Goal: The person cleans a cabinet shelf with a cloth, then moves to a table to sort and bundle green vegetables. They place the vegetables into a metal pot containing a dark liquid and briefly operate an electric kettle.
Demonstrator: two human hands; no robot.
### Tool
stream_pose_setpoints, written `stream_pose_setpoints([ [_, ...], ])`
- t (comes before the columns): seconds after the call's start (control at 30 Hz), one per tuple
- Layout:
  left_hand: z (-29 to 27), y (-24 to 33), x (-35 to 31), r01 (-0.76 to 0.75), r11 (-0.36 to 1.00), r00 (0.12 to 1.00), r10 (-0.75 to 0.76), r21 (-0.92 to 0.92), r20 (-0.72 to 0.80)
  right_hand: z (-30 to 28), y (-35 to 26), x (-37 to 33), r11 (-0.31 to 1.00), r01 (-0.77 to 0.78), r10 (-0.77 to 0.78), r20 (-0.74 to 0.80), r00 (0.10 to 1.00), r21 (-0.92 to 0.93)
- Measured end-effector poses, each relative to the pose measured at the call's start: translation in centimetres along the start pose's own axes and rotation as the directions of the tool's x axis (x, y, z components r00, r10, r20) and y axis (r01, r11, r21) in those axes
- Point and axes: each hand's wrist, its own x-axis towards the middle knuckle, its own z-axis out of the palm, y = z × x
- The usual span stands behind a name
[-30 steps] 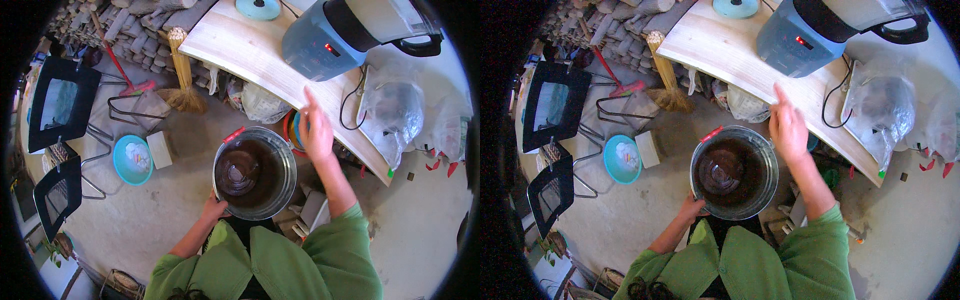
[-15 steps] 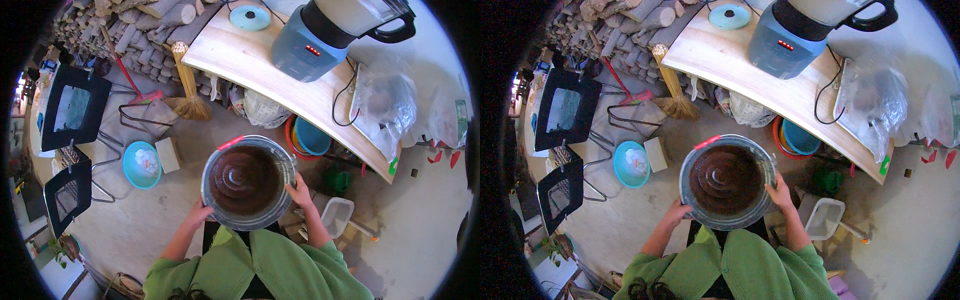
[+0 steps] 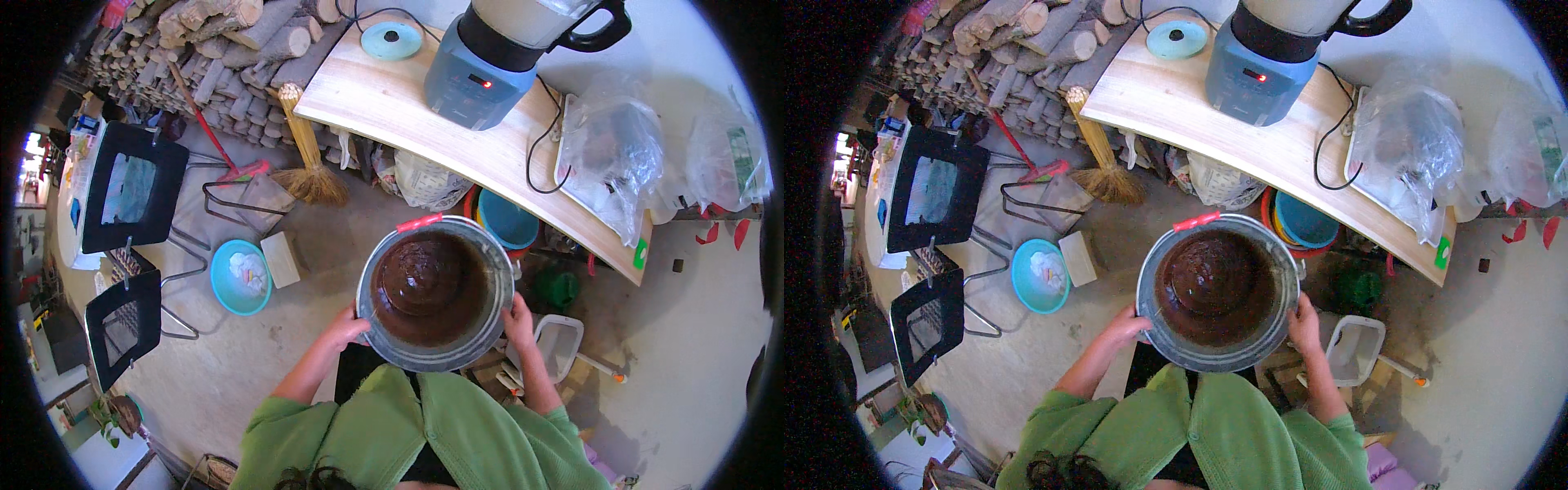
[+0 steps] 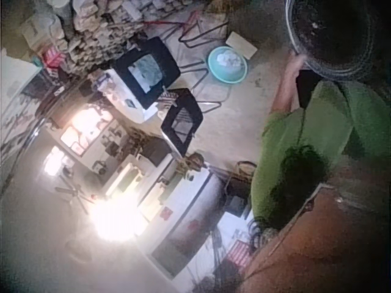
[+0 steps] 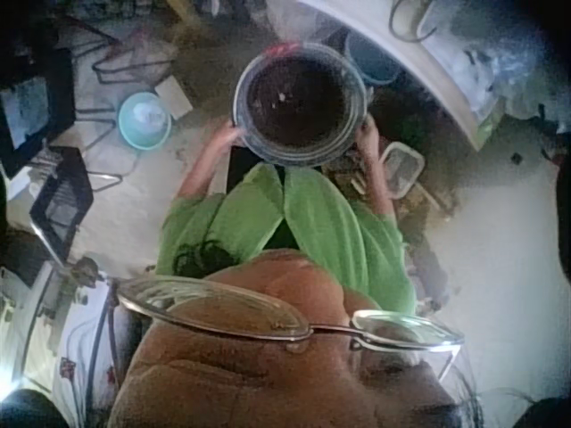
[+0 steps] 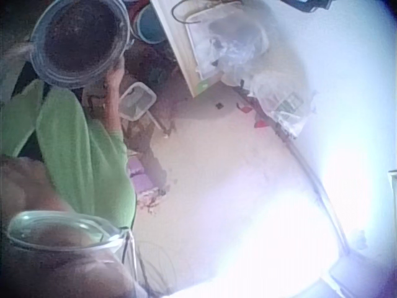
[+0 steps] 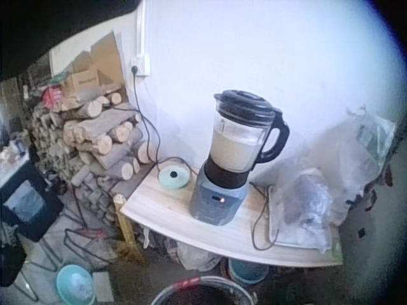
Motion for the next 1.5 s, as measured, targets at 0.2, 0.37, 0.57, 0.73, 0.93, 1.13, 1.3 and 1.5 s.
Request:
stream_pose_setpoints([
  [0.2, -2.3, 1.6, -2.3, 0.045, 0.998, 0.986, -0.053, -0.053, -0.157, 3.3, -1.0, 2.4, 0.979, 0.198, -0.201, 0.069, 0.977, 0.047],
  [0.37, 1.6, 2.1, 0.8, 0.054, 0.995, 0.997, -0.049, 0.087, -0.061, -1.8, 0.4, 3.0, 0.995, 0.074, -0.073, 0.022, 0.997, -0.062],
  [0.57, 1.8, 0.8, -1.1, 0.051, 0.995, 0.999, -0.051, 0.088, -0.011, -1.8, 1.7, -3.0, 0.997, -0.071, 0.071, -0.024, 0.997, 0.003],
  [0.73, 0.0, 1.9, -2.5, 0.104, 0.992, 0.984, -0.092, 0.073, -0.153, 1.6, 0.6, 0.1, 0.987, 0.14, -0.143, 0.032, 0.989, 0.074],
  [0.93, 4.0, 1.9, 0.7, 0.008, 0.988, 1.0, -0.007, 0.155, -0.009, -3.2, 3.4, -2.4, 0.995, 0.048, -0.056, -0.106, 0.993, -0.082],
  [1.13, 5.4, 2.1, 1.3, 0.072, 0.935, 0.996, -0.085, 0.348, 0.021, -2.7, 7.1, -9.5, 0.945, -0.233, 0.261, -0.102, 0.96, 0.23],
  [1.3, 4.6, 3.1, 0.6, 0.119, 0.93, 0.992, -0.093, 0.347, -0.091, -1.1, 8.1, -6.4, 0.946, -0.14, 0.157, -0.034, 0.987, 0.293],
  [1.5, 10.6, 4.0, -0.7, 0.004, 0.942, 1.0, -0.006, 0.335, 0.005, -6.4, 9.2, -6.1, 0.952, -0.082, 0.106, -0.065, 0.992, 0.295],
])
